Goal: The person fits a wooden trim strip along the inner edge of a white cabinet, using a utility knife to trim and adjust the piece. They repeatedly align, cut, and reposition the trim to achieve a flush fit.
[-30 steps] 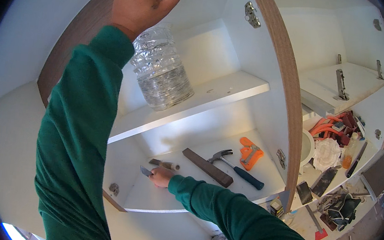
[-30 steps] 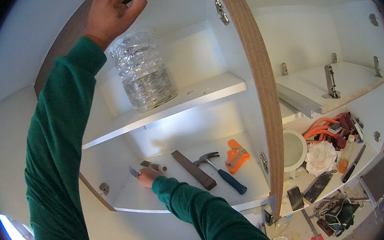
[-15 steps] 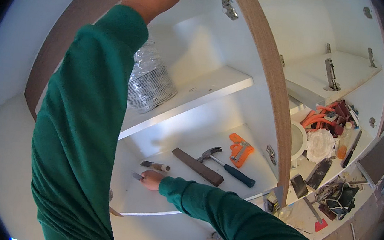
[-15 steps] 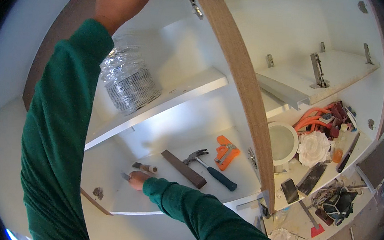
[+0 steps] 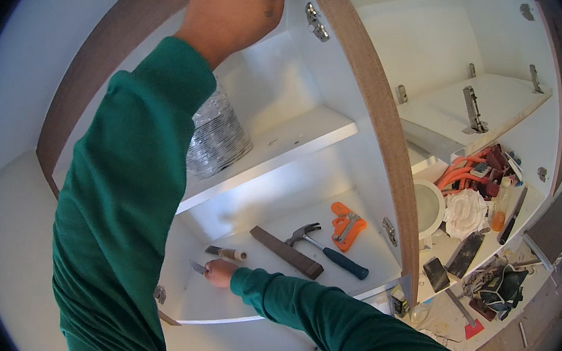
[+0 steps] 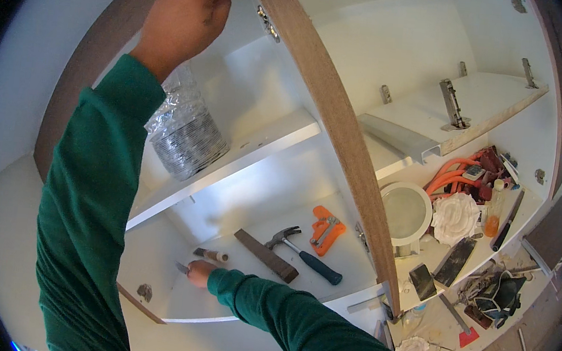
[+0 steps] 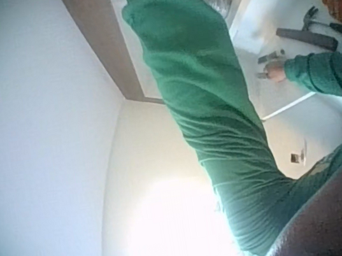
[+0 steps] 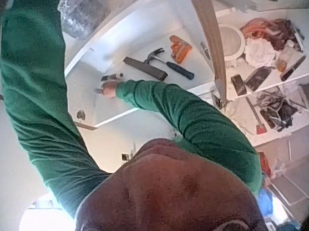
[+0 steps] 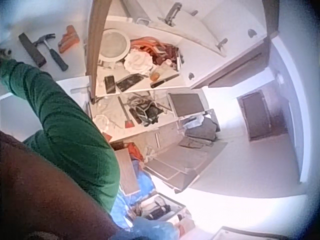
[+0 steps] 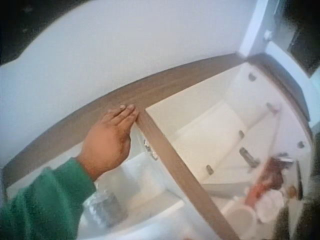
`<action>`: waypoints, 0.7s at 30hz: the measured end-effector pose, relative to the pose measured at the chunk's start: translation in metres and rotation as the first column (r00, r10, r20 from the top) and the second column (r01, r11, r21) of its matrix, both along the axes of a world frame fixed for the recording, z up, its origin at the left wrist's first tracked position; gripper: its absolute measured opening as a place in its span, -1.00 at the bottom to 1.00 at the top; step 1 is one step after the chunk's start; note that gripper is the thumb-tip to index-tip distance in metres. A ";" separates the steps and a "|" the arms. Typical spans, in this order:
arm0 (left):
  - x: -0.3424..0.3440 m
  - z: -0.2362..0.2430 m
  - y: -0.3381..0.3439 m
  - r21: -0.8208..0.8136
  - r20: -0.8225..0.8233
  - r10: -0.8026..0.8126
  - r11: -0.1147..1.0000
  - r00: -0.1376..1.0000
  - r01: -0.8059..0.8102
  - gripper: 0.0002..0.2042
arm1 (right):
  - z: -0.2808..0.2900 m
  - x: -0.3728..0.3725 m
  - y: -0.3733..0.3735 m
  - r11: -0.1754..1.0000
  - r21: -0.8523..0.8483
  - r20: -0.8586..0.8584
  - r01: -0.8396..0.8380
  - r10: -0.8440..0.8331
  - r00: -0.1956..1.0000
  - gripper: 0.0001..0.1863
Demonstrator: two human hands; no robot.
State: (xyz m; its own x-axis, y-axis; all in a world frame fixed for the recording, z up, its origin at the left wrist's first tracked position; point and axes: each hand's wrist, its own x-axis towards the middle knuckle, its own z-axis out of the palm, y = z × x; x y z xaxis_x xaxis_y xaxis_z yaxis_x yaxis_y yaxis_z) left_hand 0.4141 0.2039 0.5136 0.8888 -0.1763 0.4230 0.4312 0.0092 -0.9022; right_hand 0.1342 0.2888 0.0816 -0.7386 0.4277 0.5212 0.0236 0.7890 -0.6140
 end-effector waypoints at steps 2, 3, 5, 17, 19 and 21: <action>0.000 0.008 -0.001 -0.043 -0.010 -0.037 0.998 0.999 0.037 -0.60 | -0.004 -0.003 0.006 1.000 -0.004 -0.043 0.000 0.000 0.999 -0.72; -0.004 0.010 -0.001 -0.068 -0.009 -0.051 0.996 0.999 0.050 -0.62 | -0.002 0.000 0.004 1.000 -0.010 -0.023 0.000 0.000 1.000 -0.72; -0.008 0.015 -0.002 -0.081 -0.035 -0.081 0.994 0.996 0.078 -0.66 | 0.002 0.006 -0.001 1.000 -0.023 0.017 0.000 0.000 1.000 -0.72; -0.002 0.016 -0.015 -0.126 -0.022 -0.141 0.983 0.990 0.138 -0.82 | 0.009 0.012 -0.008 0.997 -0.081 0.040 -0.017 0.021 0.999 -0.71; -0.001 0.013 -0.018 -0.100 0.005 -0.121 0.988 0.993 0.121 -0.83 | 0.012 0.016 -0.012 0.997 -0.075 0.054 -0.014 0.018 0.998 -0.71; 0.003 0.013 -0.014 -0.077 0.033 -0.120 0.990 0.992 0.122 -0.83 | 0.013 0.016 -0.012 1.000 0.006 0.069 -0.026 0.025 0.997 -0.71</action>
